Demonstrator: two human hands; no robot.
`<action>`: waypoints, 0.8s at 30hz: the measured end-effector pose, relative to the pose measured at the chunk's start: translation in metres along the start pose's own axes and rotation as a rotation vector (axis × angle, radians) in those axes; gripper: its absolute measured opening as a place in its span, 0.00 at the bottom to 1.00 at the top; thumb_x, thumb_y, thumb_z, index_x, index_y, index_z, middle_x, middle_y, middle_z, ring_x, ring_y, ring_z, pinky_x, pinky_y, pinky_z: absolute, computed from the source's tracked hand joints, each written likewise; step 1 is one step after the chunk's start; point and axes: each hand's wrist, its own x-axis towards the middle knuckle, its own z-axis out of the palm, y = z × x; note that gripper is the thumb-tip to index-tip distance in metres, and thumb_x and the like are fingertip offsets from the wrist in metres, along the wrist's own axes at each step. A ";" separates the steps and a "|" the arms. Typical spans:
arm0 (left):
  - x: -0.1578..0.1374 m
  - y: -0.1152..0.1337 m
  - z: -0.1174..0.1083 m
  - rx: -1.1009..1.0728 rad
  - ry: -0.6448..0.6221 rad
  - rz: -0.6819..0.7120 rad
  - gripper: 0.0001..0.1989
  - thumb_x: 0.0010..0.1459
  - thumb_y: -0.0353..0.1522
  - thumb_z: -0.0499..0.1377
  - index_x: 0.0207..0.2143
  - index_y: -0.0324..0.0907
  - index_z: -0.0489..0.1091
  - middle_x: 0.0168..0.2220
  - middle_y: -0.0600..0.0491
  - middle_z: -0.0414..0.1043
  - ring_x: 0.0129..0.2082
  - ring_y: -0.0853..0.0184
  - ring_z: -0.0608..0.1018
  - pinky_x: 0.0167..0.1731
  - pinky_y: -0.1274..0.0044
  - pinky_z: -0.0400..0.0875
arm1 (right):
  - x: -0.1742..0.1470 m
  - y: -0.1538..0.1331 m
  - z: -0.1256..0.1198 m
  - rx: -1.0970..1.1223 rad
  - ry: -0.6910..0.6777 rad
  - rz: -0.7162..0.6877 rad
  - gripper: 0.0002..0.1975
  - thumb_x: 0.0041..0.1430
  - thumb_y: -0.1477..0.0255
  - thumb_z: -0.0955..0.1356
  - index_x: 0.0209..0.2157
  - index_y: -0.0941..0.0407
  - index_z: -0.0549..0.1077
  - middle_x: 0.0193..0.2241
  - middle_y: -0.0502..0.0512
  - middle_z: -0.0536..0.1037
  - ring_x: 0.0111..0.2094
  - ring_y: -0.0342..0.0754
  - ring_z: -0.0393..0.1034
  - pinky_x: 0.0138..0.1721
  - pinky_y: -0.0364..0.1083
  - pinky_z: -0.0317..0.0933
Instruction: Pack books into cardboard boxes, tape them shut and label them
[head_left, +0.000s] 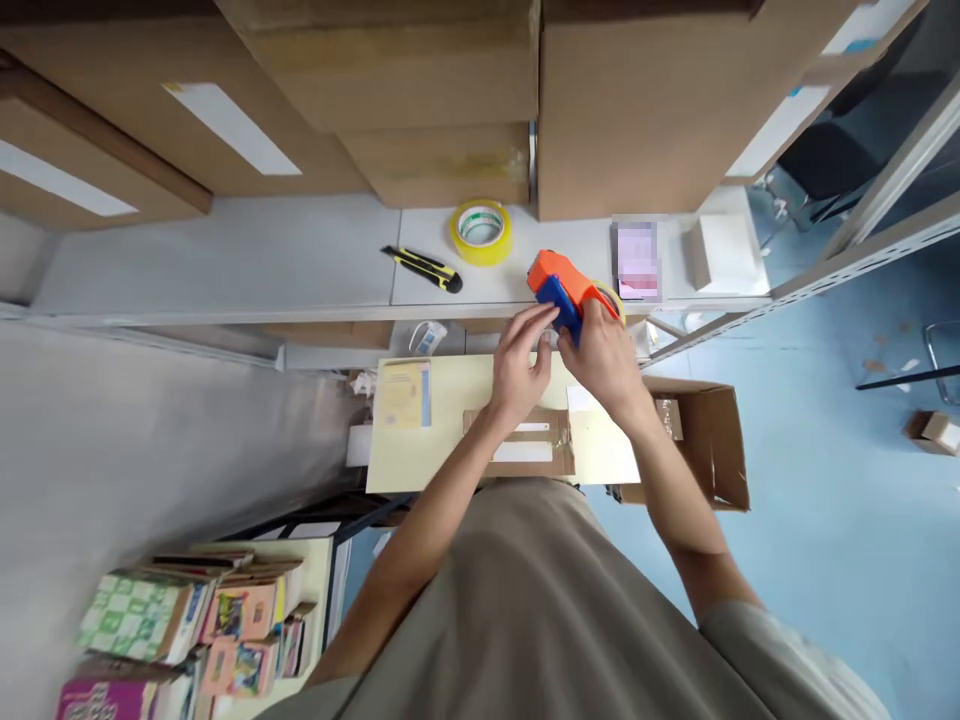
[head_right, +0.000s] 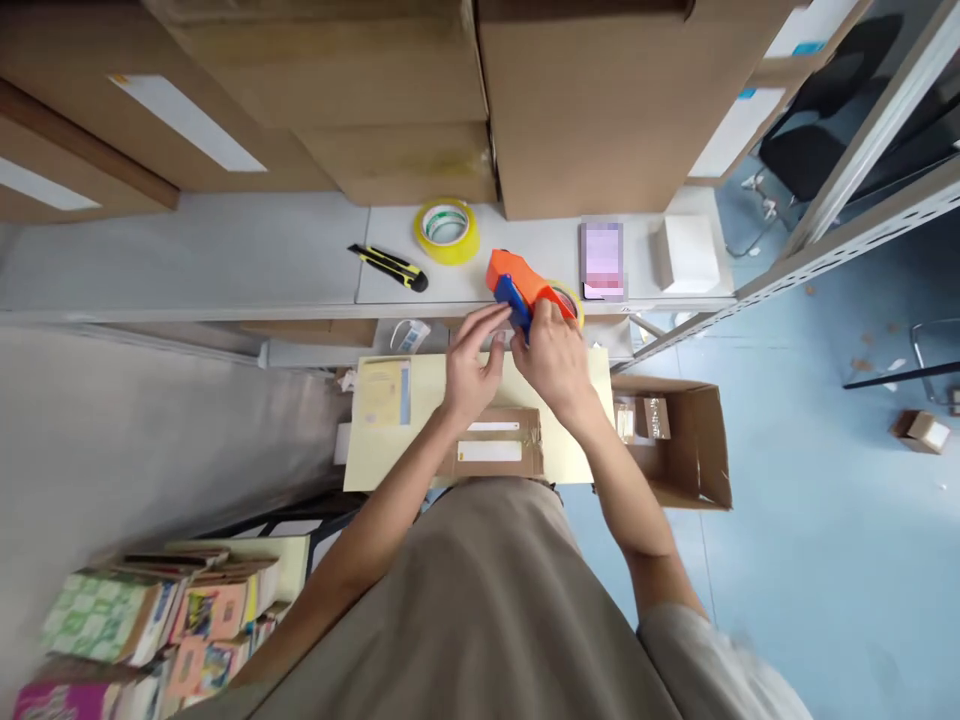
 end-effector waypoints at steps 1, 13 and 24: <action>0.012 -0.007 0.007 -0.028 -0.009 0.003 0.24 0.88 0.39 0.50 0.75 0.57 0.76 0.72 0.46 0.79 0.75 0.55 0.80 0.79 0.53 0.75 | 0.018 -0.005 0.007 -0.011 0.026 -0.023 0.28 0.78 0.59 0.64 0.72 0.57 0.69 0.56 0.76 0.84 0.59 0.78 0.80 0.63 0.73 0.72; -0.041 -0.040 -0.017 -0.038 -0.107 -0.174 0.24 0.84 0.42 0.58 0.76 0.49 0.74 0.75 0.42 0.79 0.75 0.52 0.80 0.78 0.56 0.76 | 0.040 0.013 0.043 -0.093 0.178 -0.009 0.34 0.85 0.62 0.59 0.86 0.52 0.58 0.83 0.71 0.62 0.86 0.72 0.51 0.82 0.80 0.52; -0.257 -0.067 -0.072 -0.001 0.069 -1.000 0.27 0.76 0.51 0.67 0.66 0.44 0.78 0.61 0.38 0.86 0.62 0.51 0.88 0.67 0.59 0.84 | -0.211 0.038 0.150 0.418 -0.257 0.425 0.52 0.81 0.38 0.53 0.87 0.62 0.54 0.81 0.80 0.68 0.82 0.71 0.66 0.76 0.70 0.70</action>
